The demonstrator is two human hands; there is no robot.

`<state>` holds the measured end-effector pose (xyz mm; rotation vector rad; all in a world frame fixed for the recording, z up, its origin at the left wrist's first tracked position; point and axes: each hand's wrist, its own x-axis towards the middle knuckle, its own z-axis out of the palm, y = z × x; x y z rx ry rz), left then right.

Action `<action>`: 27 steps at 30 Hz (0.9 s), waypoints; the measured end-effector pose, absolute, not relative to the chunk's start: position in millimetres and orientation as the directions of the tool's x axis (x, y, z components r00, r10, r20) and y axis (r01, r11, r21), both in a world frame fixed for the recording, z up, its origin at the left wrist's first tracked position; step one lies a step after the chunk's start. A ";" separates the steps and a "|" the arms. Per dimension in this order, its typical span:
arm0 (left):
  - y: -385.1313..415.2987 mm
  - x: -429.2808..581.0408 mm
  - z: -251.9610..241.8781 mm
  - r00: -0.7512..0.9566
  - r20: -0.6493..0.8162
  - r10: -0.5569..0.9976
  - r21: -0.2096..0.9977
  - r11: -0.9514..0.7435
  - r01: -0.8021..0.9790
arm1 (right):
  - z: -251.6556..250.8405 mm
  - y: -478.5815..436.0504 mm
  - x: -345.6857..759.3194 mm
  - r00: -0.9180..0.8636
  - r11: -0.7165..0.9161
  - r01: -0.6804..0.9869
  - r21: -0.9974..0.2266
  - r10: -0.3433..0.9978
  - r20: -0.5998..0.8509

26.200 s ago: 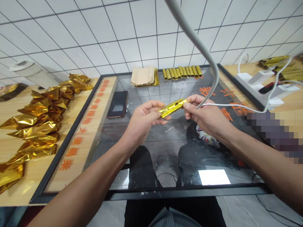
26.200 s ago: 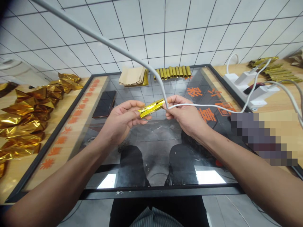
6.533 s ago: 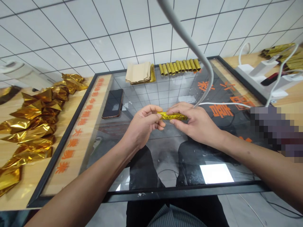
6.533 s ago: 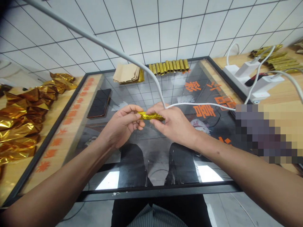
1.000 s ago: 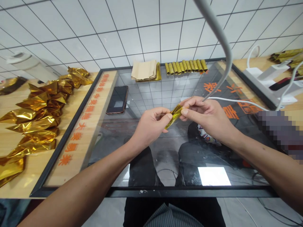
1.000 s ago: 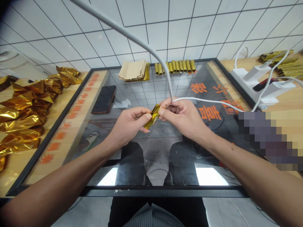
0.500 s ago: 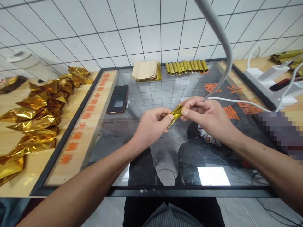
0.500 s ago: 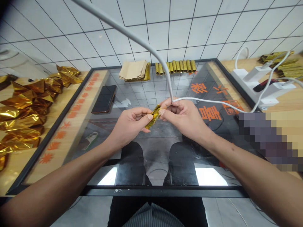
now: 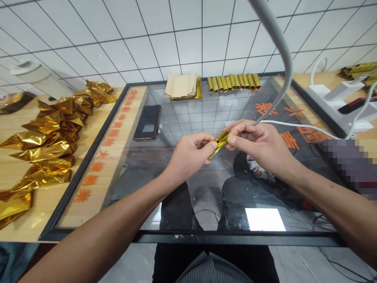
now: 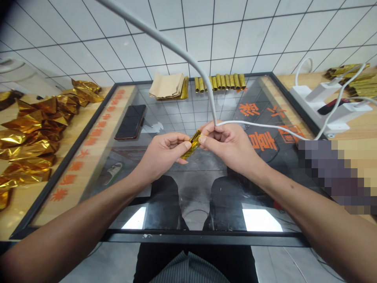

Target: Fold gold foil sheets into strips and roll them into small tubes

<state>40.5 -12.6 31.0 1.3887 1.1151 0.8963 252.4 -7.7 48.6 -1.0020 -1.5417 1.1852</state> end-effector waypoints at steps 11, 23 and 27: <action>-12.8 41.3 32.1 0.276 -0.074 0.958 0.989 0.035 0.142 | 50.5 -8.3 253.0 -0.263 0.208 0.078 -0.975 0.948 0.182; -12.2 40.6 30.3 0.278 -0.076 0.958 0.988 0.035 0.150 | 55.9 -8.9 251.4 -0.275 0.238 0.130 -0.963 0.941 0.195; -12.4 41.6 30.7 0.266 -0.081 0.960 0.988 0.043 0.148 | 54.4 -8.8 251.5 -0.275 0.230 0.112 -0.967 0.942 0.192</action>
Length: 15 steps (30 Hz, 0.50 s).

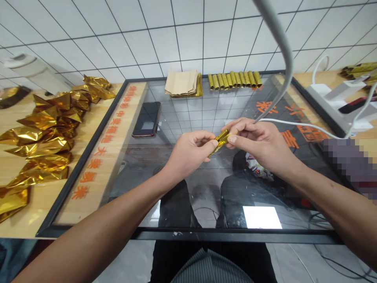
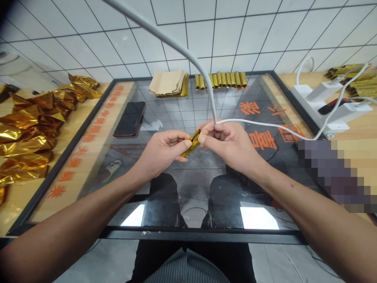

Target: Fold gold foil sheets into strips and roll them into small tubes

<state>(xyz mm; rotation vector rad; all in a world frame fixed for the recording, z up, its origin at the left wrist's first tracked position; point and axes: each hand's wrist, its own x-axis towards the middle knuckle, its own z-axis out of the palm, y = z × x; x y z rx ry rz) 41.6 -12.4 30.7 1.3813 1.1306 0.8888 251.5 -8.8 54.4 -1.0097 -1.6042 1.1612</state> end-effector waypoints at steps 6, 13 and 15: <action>-13.7 41.9 31.1 0.273 -0.054 0.961 0.987 0.010 0.158 | 52.0 -8.6 251.2 -0.242 0.231 0.142 -0.963 0.951 0.192; -14.6 43.0 33.8 0.263 -0.050 0.964 0.984 0.003 0.175 | 52.7 -8.4 250.1 -0.233 0.254 0.158 -0.954 0.949 0.214; -14.8 43.5 33.8 0.255 -0.047 0.966 0.984 0.001 0.178 | 51.9 -8.1 249.8 -0.229 0.245 0.157 -0.957 0.951 0.206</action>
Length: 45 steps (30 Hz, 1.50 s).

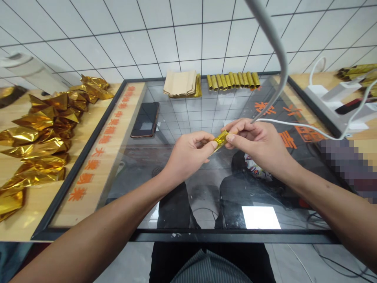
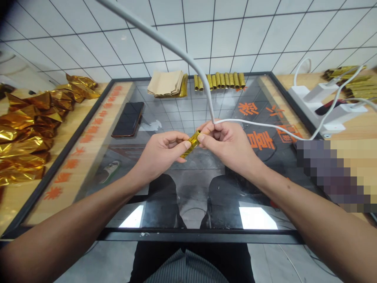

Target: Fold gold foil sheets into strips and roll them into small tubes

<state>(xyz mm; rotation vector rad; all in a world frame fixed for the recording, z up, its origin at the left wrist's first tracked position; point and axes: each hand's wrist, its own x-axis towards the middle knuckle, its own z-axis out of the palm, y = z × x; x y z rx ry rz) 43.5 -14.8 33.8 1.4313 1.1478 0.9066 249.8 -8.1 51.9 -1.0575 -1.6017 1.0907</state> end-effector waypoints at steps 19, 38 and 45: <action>-20.2 40.8 28.0 0.334 0.158 0.929 0.943 -0.243 0.229 | 48.6 -6.9 248.4 -0.224 0.199 0.071 -0.977 0.958 0.179; -25.2 47.4 24.1 0.411 0.103 0.906 0.961 -0.197 0.193 | 35.1 -4.7 246.9 -0.209 0.154 0.010 -0.988 0.967 0.149; -24.2 47.9 24.1 0.403 0.106 0.909 0.948 -0.214 0.234 | 35.0 -4.6 247.6 -0.241 0.118 0.036 -0.992 0.965 0.106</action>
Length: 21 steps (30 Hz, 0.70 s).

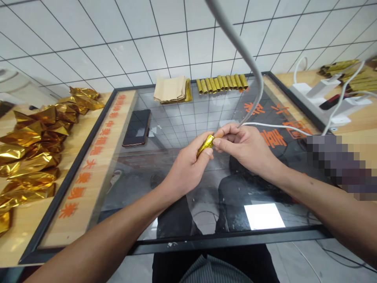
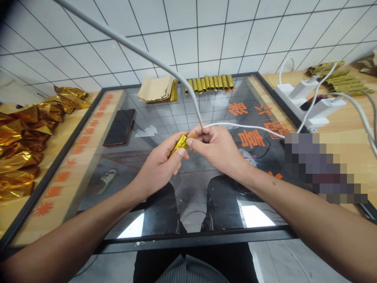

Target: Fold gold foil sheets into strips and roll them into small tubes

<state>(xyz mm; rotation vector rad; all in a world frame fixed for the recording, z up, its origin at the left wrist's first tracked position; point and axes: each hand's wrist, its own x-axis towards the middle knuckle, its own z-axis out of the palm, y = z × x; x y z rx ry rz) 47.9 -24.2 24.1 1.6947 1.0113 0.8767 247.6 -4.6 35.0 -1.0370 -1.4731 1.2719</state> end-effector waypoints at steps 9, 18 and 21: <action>-27.0 45.6 24.0 0.415 0.279 0.866 0.757 -0.464 0.460 | 37.1 -5.5 248.5 -0.247 0.174 0.099 -0.980 0.958 0.145; -23.0 45.3 27.1 0.412 0.218 0.885 0.837 -0.387 0.386 | 38.1 -7.1 246.4 -0.297 0.176 0.042 -0.983 0.942 0.156; -22.8 45.8 27.7 0.419 0.209 0.884 0.843 -0.380 0.381 | 37.8 -6.5 246.7 -0.313 0.194 0.051 -0.980 0.935 0.169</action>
